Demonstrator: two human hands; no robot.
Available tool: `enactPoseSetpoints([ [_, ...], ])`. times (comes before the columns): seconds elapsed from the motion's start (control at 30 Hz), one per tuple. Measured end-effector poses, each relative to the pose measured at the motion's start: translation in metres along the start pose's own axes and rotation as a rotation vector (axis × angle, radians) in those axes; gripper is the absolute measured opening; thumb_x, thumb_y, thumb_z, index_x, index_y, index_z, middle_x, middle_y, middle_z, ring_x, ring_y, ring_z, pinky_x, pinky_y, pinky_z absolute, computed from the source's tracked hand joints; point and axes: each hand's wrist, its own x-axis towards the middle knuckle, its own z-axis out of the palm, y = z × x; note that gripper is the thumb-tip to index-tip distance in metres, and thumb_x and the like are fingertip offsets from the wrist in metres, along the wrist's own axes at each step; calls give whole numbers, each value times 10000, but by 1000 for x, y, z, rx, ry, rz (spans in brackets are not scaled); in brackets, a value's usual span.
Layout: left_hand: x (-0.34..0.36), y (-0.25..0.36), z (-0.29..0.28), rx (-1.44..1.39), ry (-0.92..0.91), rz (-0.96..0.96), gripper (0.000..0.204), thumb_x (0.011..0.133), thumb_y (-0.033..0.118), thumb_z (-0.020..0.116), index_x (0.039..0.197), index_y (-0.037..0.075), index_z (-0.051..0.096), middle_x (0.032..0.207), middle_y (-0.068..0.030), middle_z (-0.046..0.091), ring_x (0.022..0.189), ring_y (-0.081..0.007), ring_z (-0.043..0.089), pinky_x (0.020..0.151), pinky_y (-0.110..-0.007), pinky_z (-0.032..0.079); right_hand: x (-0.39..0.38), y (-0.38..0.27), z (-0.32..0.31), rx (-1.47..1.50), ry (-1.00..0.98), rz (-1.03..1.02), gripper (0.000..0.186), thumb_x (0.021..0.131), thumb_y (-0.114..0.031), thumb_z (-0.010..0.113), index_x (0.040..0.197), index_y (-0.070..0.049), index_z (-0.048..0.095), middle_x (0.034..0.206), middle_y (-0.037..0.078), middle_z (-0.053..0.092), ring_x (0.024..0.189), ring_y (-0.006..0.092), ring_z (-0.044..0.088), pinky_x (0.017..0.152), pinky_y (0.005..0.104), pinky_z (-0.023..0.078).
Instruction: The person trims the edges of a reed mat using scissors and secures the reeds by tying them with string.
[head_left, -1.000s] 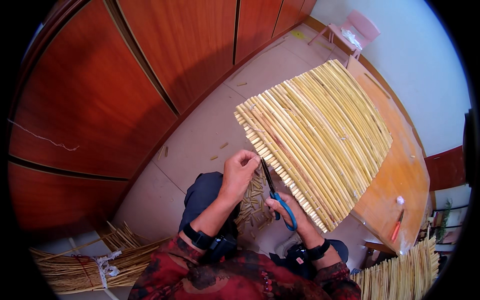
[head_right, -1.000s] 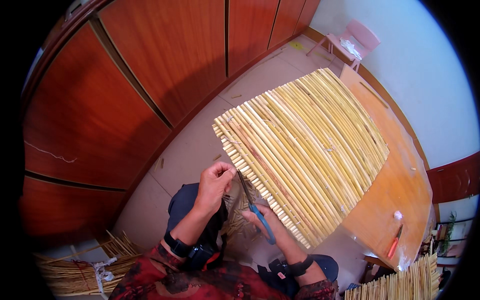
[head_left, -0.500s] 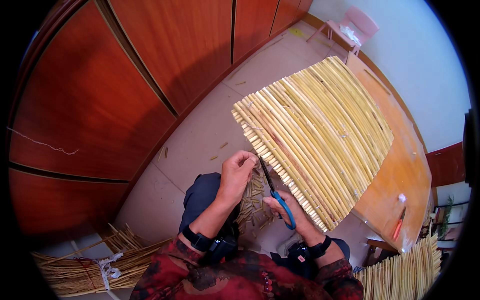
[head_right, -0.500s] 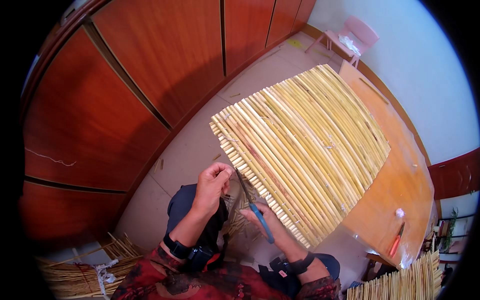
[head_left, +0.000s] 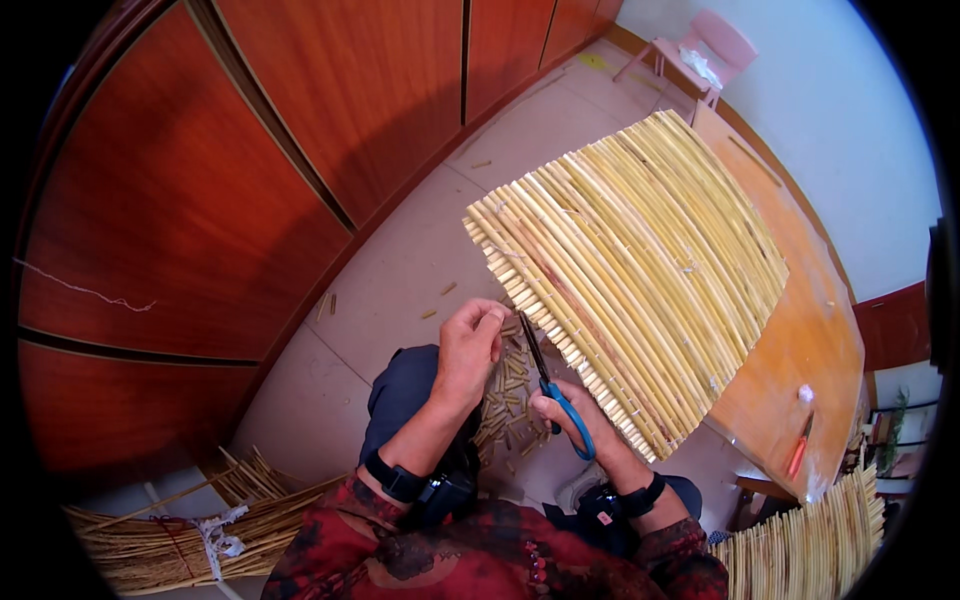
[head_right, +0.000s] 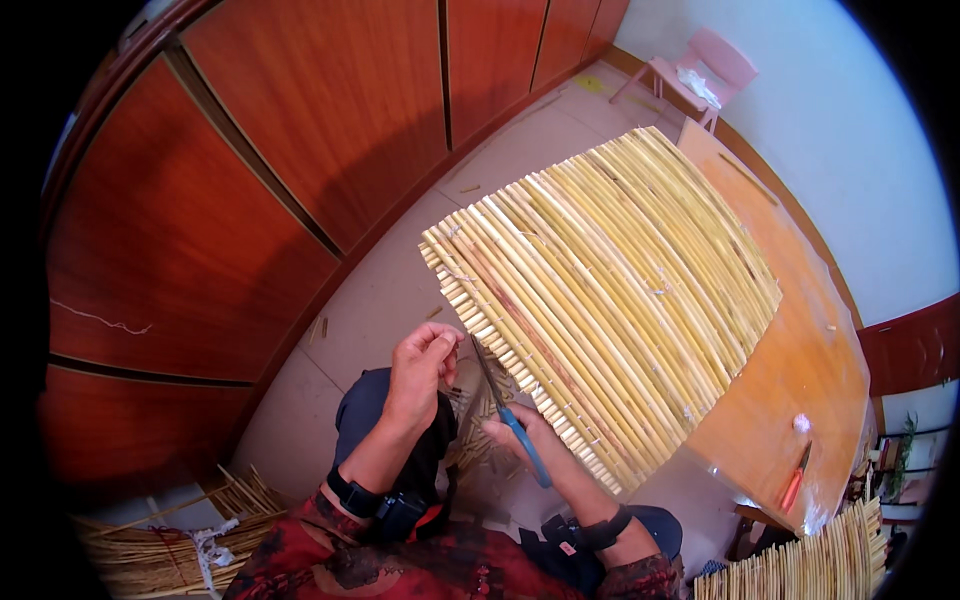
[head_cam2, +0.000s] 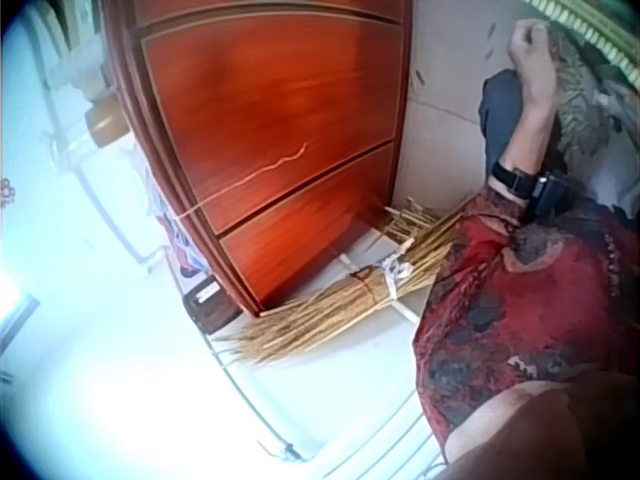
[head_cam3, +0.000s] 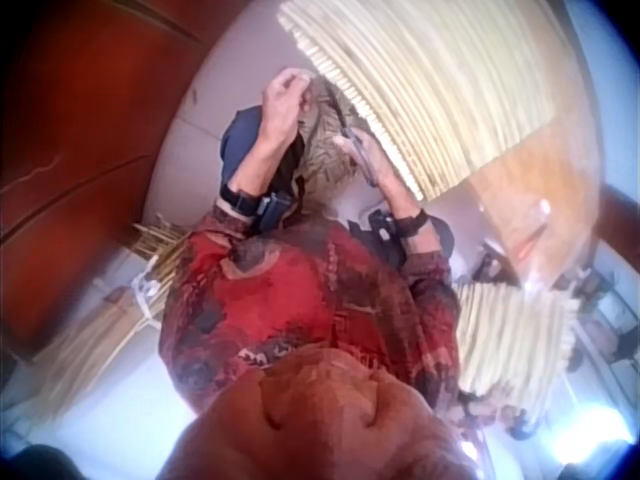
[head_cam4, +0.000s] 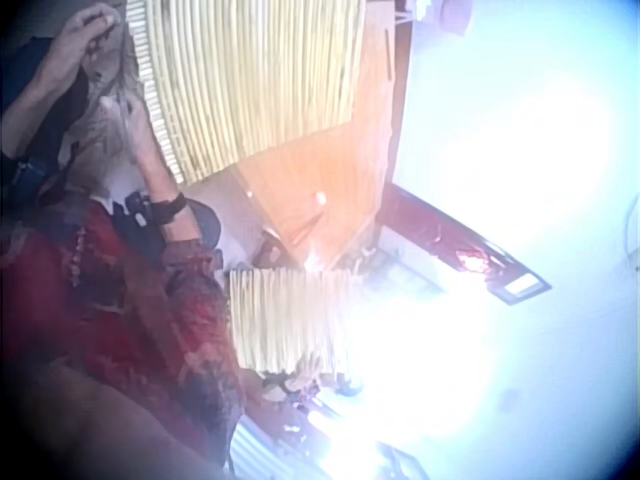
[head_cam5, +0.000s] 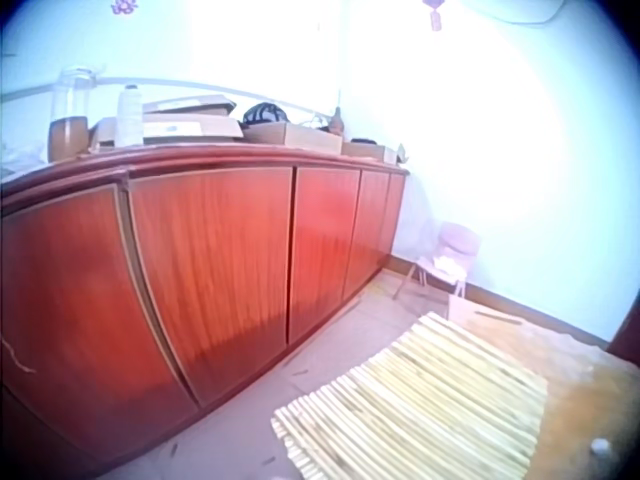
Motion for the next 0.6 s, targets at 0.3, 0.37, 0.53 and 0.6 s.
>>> enactPoseSetpoints([
  [0.3, -1, 2, -1, 2, -12, -8, 120, 800, 109, 468, 788, 13, 538, 595, 19, 442, 501, -36, 403, 427, -164, 339, -1, 4, 2, 28, -6, -41, 272, 767, -318, 556, 714, -56, 507, 561, -39, 406, 504, 50, 378, 461, 191, 312],
  [0.37, -1, 0, -1, 10, -8, -10, 120, 800, 109, 467, 789, 12, 538, 592, 19, 442, 501, -36, 403, 428, -165, 339, 3, 2, 1, -3, 3, -53, 288, 766, -336, 552, 701, -61, 500, 562, -38, 408, 504, 51, 385, 461, 189, 315],
  [0.53, 0, 0, -2, 4, -23, -14, 122, 800, 114, 472, 786, 12, 537, 573, 21, 443, 494, -36, 403, 429, -165, 337, 9, 4, 2, 29, 2, -23, 325, 762, -382, 540, 675, -74, 484, 565, -36, 413, 499, 51, 399, 460, 183, 323],
  [0.6, 0, 0, -2, 6, -21, -21, 122, 801, 116, 474, 785, 13, 537, 571, 21, 443, 492, -35, 403, 429, -164, 336, 10, 5, 3, 73, 6, -4, 323, 759, -387, 546, 671, -82, 484, 560, -39, 407, 492, 48, 396, 452, 184, 323],
])
